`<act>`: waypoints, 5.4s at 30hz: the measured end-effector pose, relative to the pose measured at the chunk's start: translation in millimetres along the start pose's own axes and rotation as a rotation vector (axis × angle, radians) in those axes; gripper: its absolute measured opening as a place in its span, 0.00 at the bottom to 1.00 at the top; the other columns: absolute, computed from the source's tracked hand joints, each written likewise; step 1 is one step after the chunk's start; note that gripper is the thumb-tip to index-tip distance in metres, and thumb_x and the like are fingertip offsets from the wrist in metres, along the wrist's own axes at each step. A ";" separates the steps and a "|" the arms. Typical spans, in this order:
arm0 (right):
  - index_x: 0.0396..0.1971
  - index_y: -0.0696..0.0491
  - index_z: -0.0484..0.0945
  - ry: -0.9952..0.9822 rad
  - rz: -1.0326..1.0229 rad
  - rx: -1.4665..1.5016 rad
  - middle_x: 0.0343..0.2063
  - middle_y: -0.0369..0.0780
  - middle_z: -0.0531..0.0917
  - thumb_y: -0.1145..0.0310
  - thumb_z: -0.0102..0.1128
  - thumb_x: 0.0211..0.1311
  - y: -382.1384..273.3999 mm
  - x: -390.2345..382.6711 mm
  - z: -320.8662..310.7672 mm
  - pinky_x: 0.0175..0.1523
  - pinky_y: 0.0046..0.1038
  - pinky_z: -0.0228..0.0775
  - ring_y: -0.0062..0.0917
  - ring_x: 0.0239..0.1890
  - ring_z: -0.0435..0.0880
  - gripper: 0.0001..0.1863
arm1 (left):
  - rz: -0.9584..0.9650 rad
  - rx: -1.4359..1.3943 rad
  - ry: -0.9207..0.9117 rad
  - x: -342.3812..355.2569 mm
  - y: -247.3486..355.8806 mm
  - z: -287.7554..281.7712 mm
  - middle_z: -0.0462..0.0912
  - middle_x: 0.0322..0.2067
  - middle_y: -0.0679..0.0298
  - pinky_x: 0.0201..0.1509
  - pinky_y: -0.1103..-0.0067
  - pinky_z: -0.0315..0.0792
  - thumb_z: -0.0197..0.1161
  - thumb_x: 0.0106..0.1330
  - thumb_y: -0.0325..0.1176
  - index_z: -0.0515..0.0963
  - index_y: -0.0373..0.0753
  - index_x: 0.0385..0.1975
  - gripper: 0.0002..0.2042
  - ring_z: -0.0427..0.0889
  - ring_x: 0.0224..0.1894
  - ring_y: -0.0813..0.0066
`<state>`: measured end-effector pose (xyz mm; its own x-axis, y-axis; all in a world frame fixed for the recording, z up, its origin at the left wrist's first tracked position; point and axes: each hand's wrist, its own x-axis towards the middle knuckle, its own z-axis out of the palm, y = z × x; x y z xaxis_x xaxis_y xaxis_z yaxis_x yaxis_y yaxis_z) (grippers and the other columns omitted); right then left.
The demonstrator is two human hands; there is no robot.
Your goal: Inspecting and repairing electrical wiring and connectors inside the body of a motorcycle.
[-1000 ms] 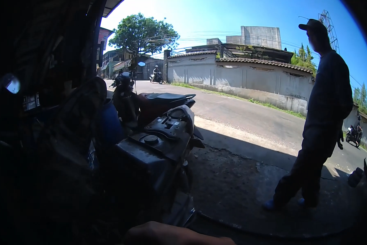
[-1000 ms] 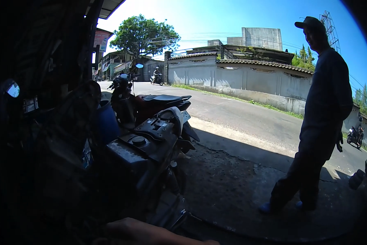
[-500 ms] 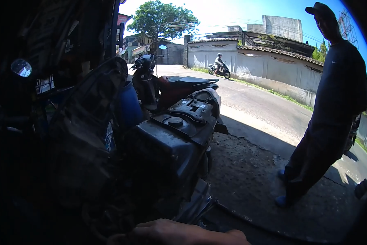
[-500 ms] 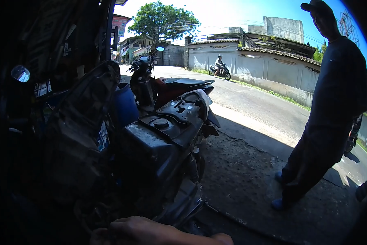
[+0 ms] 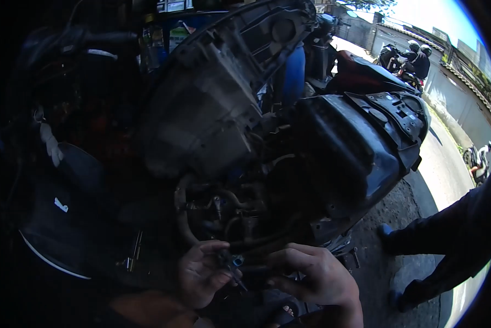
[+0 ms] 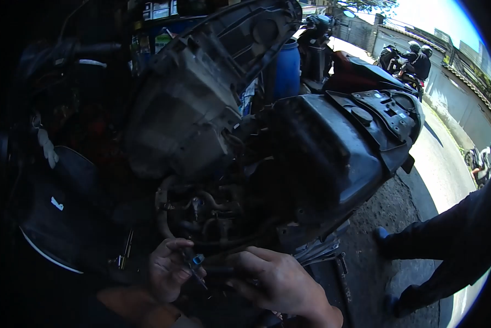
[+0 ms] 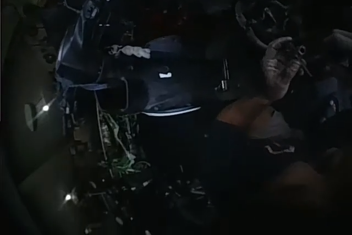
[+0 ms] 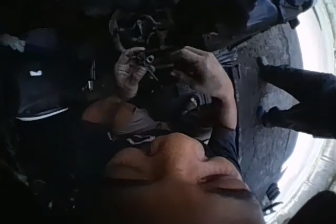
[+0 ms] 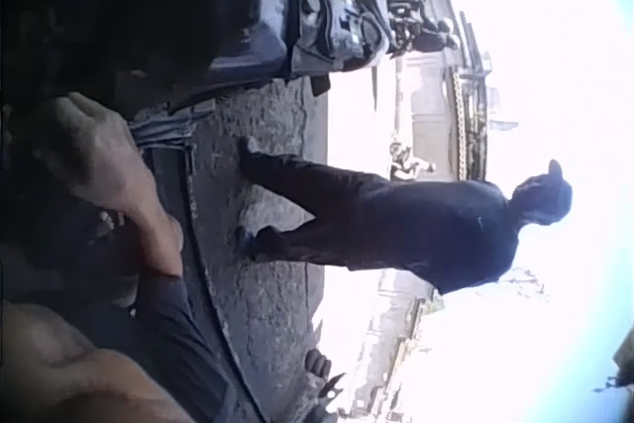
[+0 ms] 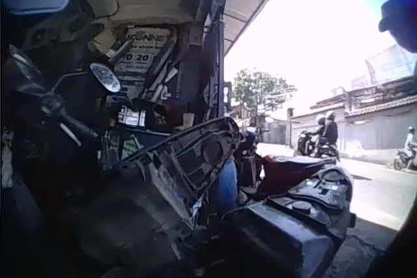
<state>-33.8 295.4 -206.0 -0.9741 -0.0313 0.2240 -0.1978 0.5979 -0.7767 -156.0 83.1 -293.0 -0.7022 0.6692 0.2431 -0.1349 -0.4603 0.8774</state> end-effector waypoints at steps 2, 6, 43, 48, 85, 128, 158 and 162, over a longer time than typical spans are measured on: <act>0.45 0.57 0.80 -0.048 -0.001 -0.038 0.32 0.42 0.83 0.70 0.71 0.58 -0.6 -1.2 0.6 0.34 0.31 0.79 0.32 0.31 0.87 0.16 | -0.034 0.061 0.039 -4.0 2.2 -0.3 0.83 0.40 0.57 0.45 0.74 0.84 0.70 0.66 0.34 0.66 0.30 0.60 0.28 0.88 0.40 0.69; 0.42 0.59 0.83 -0.049 0.130 -0.013 0.33 0.41 0.86 0.77 0.76 0.50 -13.6 5.1 14.5 0.39 0.26 0.81 0.27 0.35 0.89 0.18 | -0.043 0.023 -0.039 -21.1 3.9 -17.5 0.83 0.41 0.55 0.48 0.73 0.83 0.69 0.66 0.29 0.65 0.28 0.61 0.27 0.86 0.44 0.69; 0.77 0.53 0.41 1.143 -0.405 0.225 0.45 0.49 0.78 0.81 0.56 0.63 -3.6 9.3 10.3 0.35 0.18 0.72 0.19 0.31 0.79 0.46 | -0.059 0.117 0.103 -18.2 6.5 -47.9 0.82 0.44 0.62 0.37 0.80 0.79 0.60 0.73 0.32 0.69 0.36 0.61 0.19 0.81 0.39 0.77; 0.77 0.52 0.41 1.915 -0.898 -0.189 0.46 0.46 0.77 0.77 0.52 0.65 -42.4 -59.0 -47.2 0.27 0.15 0.70 0.15 0.23 0.74 0.43 | -0.030 0.120 0.055 -16.2 1.4 -38.3 0.82 0.47 0.62 0.36 0.79 0.79 0.58 0.73 0.31 0.69 0.37 0.61 0.19 0.82 0.37 0.76; 0.46 0.54 0.77 0.146 -0.236 -0.112 0.42 0.50 0.79 0.67 0.67 0.55 -4.6 22.7 52.7 0.45 0.46 0.76 0.50 0.44 0.81 0.18 | -0.053 0.393 0.033 -19.7 -9.4 -38.7 0.80 0.51 0.57 0.43 0.75 0.79 0.60 0.73 0.42 0.63 0.35 0.66 0.27 0.82 0.45 0.67; 0.46 0.54 0.77 0.036 -0.209 -0.200 0.44 0.47 0.80 0.68 0.67 0.51 0.4 18.6 55.3 0.51 0.45 0.76 0.47 0.50 0.81 0.20 | -0.144 0.104 -0.082 -19.5 -13.5 -49.9 0.81 0.51 0.53 0.45 0.70 0.79 0.56 0.73 0.35 0.64 0.32 0.66 0.24 0.83 0.48 0.63; 0.46 0.57 0.75 -0.001 -0.236 -0.096 0.44 0.49 0.79 0.65 0.65 0.58 3.2 20.3 56.7 0.48 0.46 0.76 0.48 0.48 0.81 0.19 | -0.106 0.143 -0.077 -22.9 -0.8 -35.0 0.81 0.50 0.56 0.47 0.73 0.79 0.61 0.70 0.33 0.67 0.32 0.63 0.24 0.82 0.47 0.67; 0.54 0.55 0.73 0.048 -0.182 -0.110 0.42 0.45 0.78 0.66 0.63 0.63 10.2 16.7 53.6 0.42 0.41 0.78 0.44 0.40 0.83 0.21 | -0.034 0.183 0.027 -18.2 -10.1 -33.9 0.82 0.47 0.56 0.45 0.76 0.80 0.66 0.67 0.34 0.67 0.31 0.60 0.26 0.84 0.44 0.70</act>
<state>-57.9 258.1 -241.7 -0.9166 -0.1097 0.3846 -0.3540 0.6698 -0.6527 -165.6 55.8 -320.3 -0.7186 0.6652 0.2028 -0.0309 -0.3220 0.9462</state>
